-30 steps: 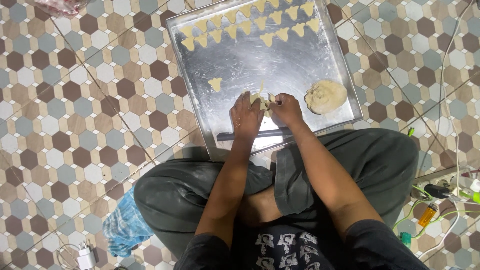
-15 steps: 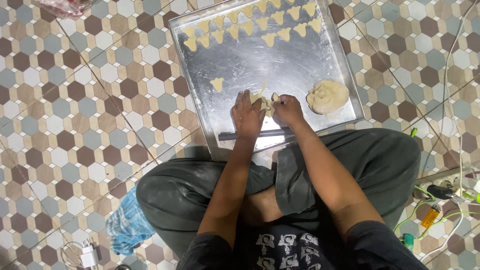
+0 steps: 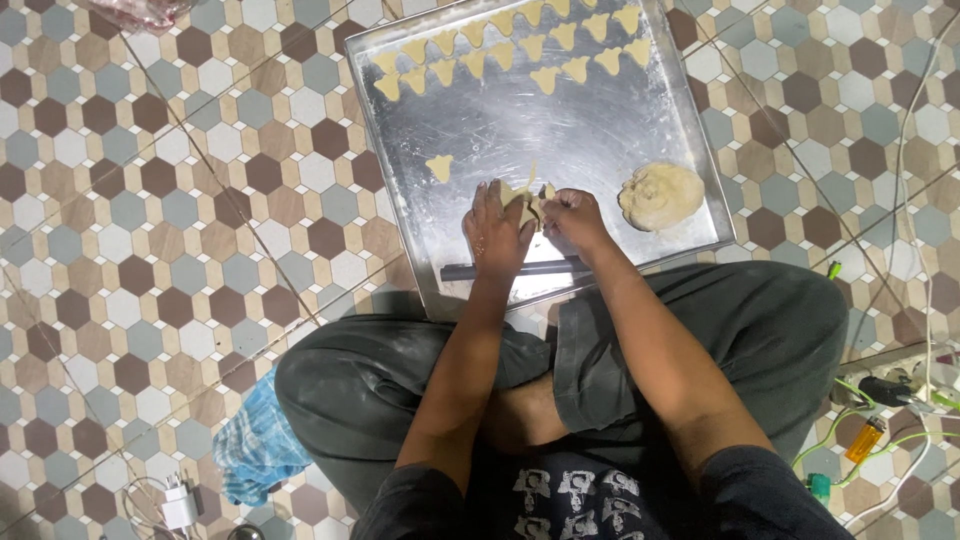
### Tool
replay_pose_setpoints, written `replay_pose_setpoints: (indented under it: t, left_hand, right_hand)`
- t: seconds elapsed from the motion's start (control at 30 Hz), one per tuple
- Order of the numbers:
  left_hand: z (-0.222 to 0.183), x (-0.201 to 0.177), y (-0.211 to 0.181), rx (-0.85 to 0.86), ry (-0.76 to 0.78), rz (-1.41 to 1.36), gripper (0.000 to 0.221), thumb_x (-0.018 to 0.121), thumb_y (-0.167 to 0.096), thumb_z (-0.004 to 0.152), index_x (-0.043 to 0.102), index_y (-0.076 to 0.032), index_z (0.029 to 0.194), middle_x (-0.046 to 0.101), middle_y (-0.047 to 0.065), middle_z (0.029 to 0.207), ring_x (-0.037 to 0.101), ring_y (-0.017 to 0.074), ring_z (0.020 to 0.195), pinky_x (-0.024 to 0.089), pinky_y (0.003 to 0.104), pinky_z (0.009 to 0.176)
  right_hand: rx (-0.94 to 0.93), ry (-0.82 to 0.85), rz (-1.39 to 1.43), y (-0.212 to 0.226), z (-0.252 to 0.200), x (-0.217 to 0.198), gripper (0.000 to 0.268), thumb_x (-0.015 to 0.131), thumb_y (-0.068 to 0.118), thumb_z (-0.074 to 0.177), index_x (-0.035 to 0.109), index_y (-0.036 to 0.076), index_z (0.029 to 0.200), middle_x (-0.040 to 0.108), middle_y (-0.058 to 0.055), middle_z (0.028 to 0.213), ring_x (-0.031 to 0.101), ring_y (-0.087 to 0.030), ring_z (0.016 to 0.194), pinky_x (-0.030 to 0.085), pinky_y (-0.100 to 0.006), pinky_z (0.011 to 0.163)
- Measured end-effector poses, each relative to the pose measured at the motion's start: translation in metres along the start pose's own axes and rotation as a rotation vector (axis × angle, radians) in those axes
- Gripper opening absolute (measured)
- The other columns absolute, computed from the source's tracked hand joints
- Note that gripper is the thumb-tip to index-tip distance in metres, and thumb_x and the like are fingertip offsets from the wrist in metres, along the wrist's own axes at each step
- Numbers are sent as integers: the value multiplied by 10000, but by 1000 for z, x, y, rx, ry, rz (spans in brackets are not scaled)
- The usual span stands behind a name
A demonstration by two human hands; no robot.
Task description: Rolling out dough and cutting it into small triangular shapes to place on a baking tray
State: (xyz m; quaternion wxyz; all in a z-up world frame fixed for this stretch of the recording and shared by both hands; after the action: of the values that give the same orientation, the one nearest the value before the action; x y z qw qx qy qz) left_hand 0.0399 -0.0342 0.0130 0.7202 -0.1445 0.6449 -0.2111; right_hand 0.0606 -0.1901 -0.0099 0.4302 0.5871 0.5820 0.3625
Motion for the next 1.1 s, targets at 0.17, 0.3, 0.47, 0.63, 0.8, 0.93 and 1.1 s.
replay_pose_setpoints:
  t: [0.17,0.3,0.47,0.63,0.8,0.93,1.1]
  left_hand:
    - [3,-41,-1,-147,-67,-197,348,697,-191,964,670,-161,1310,483,185,1501,373,392,1481,330,601,1149]
    - [3,-16,25,-62,-272,-271,366,674,-148,901,680,-153,1268,652,99,1085,687,364,1033,535,509,864]
    - [2,-4,17,-92,-27,-298,259,697,-319,896,711,-186,1118,716,75,918,747,323,911,576,480,792]
    - [-1,-7,-3,-75,166,-181,405,725,-529,867,681,-150,1003,752,121,871,769,350,874,592,510,788]
    - [0,18,3,-90,274,-118,405,747,-519,866,658,-163,1038,756,114,877,776,329,880,598,493,778]
    - [-1,-2,-13,-95,269,-76,296,681,-421,926,661,-143,1023,756,119,860,773,336,879,602,496,785]
    - [1,4,-9,-117,223,-99,182,563,-305,991,655,-148,983,745,112,814,774,330,849,603,475,756]
  right_hand:
    - [21,-21,-23,-8,5,-1,173,691,118,923,641,8,799,606,-123,657,636,-159,554,535,-252,476]
    - [-33,-53,-159,-14,11,-5,152,723,148,906,687,19,834,635,-132,658,663,-181,582,529,-317,474]
    - [-24,-68,-86,-4,8,-1,127,718,112,897,671,-6,894,625,-141,681,673,-174,562,585,-290,514]
    - [-25,-92,-65,-11,11,-5,210,743,95,870,680,-65,990,622,-148,714,682,-180,560,605,-292,527]
    - [-13,-138,-158,-8,12,-7,193,749,108,847,713,-13,994,665,-128,704,696,-177,557,598,-290,507]
    - [-36,-125,-184,-7,11,-6,227,760,123,842,723,-7,1025,687,-129,725,700,-161,587,587,-268,573]
    - [-81,-112,-310,-8,12,-7,312,675,144,913,723,-33,1165,742,-135,798,734,-180,694,582,-317,704]
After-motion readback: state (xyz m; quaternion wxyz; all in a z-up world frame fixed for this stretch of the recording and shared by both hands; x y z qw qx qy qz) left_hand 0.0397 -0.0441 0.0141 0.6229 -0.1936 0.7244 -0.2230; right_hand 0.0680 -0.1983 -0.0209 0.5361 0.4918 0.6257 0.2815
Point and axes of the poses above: each hand's wrist, its own z-axis towards the middle knuckle, its own x-axis out of the palm, y = z × x, the point moved 5 cm from there along z, towards the middle knuckle
